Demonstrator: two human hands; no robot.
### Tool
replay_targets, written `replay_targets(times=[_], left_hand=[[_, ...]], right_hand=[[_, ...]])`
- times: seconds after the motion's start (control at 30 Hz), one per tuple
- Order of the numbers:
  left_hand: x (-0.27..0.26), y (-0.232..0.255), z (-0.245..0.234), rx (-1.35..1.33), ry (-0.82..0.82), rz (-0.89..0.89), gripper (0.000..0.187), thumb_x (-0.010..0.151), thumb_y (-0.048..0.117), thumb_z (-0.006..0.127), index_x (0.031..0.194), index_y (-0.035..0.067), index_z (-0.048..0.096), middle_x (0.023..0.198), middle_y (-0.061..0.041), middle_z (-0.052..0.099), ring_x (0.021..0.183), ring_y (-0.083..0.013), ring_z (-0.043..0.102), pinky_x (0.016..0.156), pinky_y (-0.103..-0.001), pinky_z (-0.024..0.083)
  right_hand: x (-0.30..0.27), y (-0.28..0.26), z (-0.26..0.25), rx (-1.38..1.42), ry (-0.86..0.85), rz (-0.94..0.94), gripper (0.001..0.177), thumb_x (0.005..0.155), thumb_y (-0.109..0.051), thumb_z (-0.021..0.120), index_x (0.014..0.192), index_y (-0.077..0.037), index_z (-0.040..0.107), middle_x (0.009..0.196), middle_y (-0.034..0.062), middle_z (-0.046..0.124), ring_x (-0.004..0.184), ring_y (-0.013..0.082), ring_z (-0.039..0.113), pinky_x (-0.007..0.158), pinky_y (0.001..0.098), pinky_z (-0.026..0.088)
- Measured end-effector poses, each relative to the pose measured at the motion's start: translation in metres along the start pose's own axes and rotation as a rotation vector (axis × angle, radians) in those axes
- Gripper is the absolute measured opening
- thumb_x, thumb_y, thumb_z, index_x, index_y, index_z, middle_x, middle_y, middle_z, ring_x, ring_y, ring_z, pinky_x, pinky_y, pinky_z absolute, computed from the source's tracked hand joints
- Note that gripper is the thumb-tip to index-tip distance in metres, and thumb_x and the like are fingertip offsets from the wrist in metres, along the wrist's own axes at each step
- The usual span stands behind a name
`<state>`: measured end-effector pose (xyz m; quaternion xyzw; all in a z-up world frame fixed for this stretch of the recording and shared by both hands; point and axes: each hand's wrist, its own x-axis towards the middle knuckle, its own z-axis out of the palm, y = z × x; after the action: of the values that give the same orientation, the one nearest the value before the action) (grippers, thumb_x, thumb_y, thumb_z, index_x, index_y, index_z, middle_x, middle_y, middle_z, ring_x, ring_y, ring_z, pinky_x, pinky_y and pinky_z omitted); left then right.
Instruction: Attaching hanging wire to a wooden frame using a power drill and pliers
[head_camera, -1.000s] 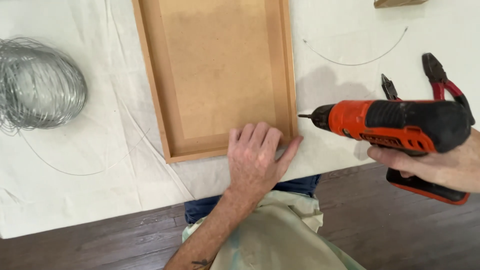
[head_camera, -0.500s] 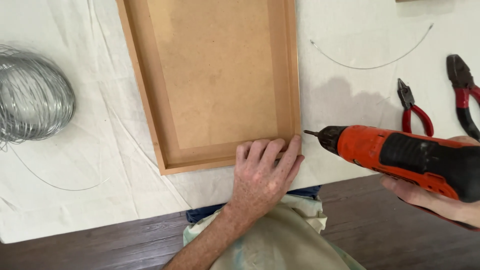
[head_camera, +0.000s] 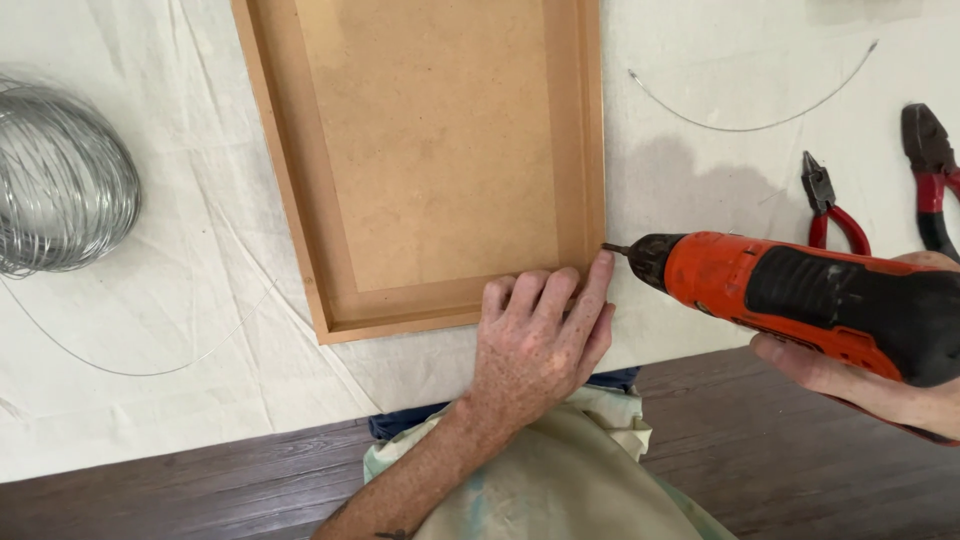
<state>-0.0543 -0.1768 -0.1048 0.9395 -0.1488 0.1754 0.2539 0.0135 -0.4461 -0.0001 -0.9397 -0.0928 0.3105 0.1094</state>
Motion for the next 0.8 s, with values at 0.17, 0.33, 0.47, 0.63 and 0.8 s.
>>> replay_targets(times=[0.17, 0.33, 0.47, 0.63, 0.8], left_hand=[[-0.001, -0.001, 0.001, -0.005, 0.030, 0.011, 0.033, 0.100, 0.026, 0.069, 0.129, 0.009, 0.070, 0.096, -0.003, 0.059, 0.079, -0.0204, 0.051, 0.069, -0.037, 0.038], [-0.004, 0.000, 0.006, 0.009, 0.022, -0.003, 0.036, 0.099, 0.029, 0.071, 0.130, 0.011, 0.070, 0.098, -0.002, 0.059, 0.080, -0.0199, 0.052, 0.069, -0.037, 0.039], [-0.003, -0.001, 0.005, -0.001, 0.032, 0.004, 0.034, 0.099, 0.028, 0.071, 0.129, 0.010, 0.070, 0.098, -0.002, 0.059, 0.079, -0.0203, 0.051, 0.068, -0.037, 0.038], [-0.002, -0.005, -0.004, -0.203, 0.116, 0.011, 0.019, 0.094, 0.016, 0.085, 0.100, 0.008, 0.070, 0.097, -0.006, 0.063, 0.085, -0.0234, 0.059, 0.075, -0.039, 0.042], [-0.005, -0.007, -0.002, -0.420, 0.326, -0.027, 0.011, 0.086, 0.009, 0.081, 0.084, 0.009, 0.070, 0.081, -0.006, 0.059, 0.070, -0.0250, 0.060, 0.072, -0.036, 0.052]], right_hand=[[-0.004, 0.005, 0.007, 0.007, 0.053, 0.106, 0.052, 0.061, -0.041, 0.090, 0.108, -0.021, 0.083, 0.065, -0.0030, 0.082, 0.063, 0.0138, 0.078, 0.069, 0.0263, 0.061], [-0.003, 0.013, 0.013, 0.174, -0.042, 0.189, 0.057, 0.064, -0.023, 0.087, 0.119, -0.012, 0.076, 0.085, 0.0006, 0.083, 0.082, 0.0131, 0.079, 0.083, 0.0263, 0.063], [-0.013, -0.007, 0.006, -0.159, 0.111, 0.169, 0.060, 0.061, -0.051, 0.089, 0.115, -0.027, 0.080, 0.079, -0.0071, 0.081, 0.083, 0.0135, 0.073, 0.096, 0.0276, 0.049], [0.011, -0.047, -0.026, -0.003, -0.006, 0.301, 0.051, 0.063, -0.038, 0.089, 0.112, -0.026, 0.082, 0.065, 0.0032, 0.082, 0.062, 0.0187, 0.075, 0.072, 0.0297, 0.059], [0.022, -0.059, -0.037, -0.138, -0.051, 0.250, 0.062, 0.065, -0.049, 0.083, 0.124, -0.035, 0.075, 0.065, 0.0032, 0.082, 0.064, 0.0220, 0.078, 0.072, 0.0330, 0.062]])
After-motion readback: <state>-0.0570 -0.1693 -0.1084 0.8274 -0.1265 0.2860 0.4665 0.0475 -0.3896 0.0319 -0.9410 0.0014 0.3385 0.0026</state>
